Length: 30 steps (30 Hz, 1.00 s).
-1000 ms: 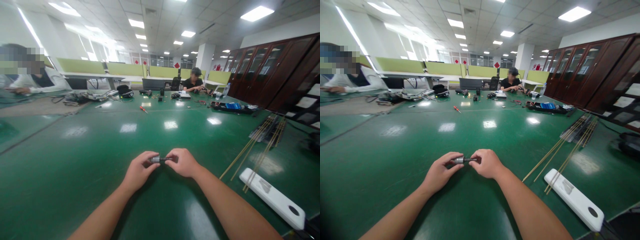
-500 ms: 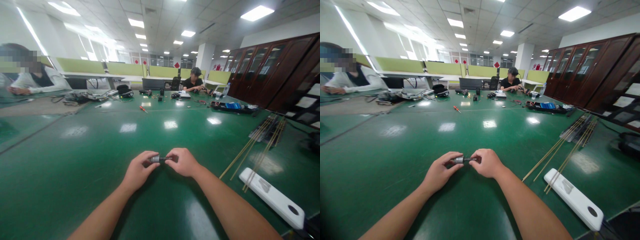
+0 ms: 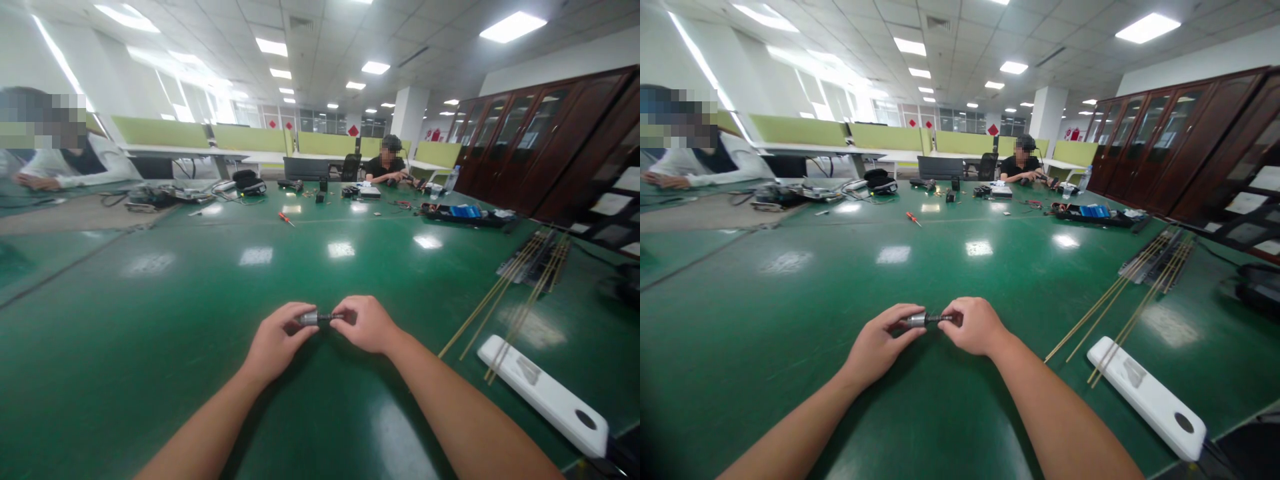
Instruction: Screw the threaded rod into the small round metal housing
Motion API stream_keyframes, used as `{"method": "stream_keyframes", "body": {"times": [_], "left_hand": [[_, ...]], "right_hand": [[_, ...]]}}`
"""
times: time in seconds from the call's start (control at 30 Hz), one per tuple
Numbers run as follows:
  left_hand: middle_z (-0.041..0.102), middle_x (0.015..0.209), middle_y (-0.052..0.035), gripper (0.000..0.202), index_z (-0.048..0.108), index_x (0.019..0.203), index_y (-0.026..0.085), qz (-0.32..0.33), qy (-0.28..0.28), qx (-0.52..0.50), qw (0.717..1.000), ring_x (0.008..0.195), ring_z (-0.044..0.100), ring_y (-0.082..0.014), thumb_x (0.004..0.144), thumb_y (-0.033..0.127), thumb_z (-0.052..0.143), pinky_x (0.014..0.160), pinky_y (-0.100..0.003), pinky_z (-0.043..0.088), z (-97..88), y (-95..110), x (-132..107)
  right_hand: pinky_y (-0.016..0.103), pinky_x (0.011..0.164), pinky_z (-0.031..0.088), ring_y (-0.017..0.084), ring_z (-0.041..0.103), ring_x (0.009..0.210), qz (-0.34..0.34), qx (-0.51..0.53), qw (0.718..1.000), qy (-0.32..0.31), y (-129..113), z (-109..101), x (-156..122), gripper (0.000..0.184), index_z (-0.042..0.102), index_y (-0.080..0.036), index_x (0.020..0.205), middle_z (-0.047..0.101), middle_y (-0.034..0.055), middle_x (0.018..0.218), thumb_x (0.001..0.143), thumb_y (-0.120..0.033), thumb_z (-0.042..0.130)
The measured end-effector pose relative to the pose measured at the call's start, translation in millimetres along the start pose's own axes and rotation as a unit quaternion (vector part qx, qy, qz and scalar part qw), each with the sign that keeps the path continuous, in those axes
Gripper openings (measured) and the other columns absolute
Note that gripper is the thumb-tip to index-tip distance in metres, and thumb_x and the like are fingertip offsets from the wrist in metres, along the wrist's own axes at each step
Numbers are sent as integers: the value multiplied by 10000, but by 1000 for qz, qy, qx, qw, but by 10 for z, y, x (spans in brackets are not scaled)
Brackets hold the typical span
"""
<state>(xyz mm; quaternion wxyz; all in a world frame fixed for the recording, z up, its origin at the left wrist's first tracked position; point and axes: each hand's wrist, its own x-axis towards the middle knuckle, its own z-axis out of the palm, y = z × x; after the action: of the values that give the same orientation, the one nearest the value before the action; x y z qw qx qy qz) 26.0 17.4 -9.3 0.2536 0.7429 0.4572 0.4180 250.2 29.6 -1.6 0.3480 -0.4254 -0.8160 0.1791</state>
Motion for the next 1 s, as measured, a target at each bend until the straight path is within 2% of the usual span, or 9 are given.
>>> {"method": "stream_keyframes", "body": {"times": [1.0], "left_hand": [[673,1076,-33,282,697,1054,247,-12,3,-10,1000,932,654,-193,793,352,708,830,-303,547,-8,-2,5]], "right_hand": [[250,628,418,133,581,637,9,5,1000,7,22,-9,5,88,717,-190,835,670,7,721,781,-258,703]]}}
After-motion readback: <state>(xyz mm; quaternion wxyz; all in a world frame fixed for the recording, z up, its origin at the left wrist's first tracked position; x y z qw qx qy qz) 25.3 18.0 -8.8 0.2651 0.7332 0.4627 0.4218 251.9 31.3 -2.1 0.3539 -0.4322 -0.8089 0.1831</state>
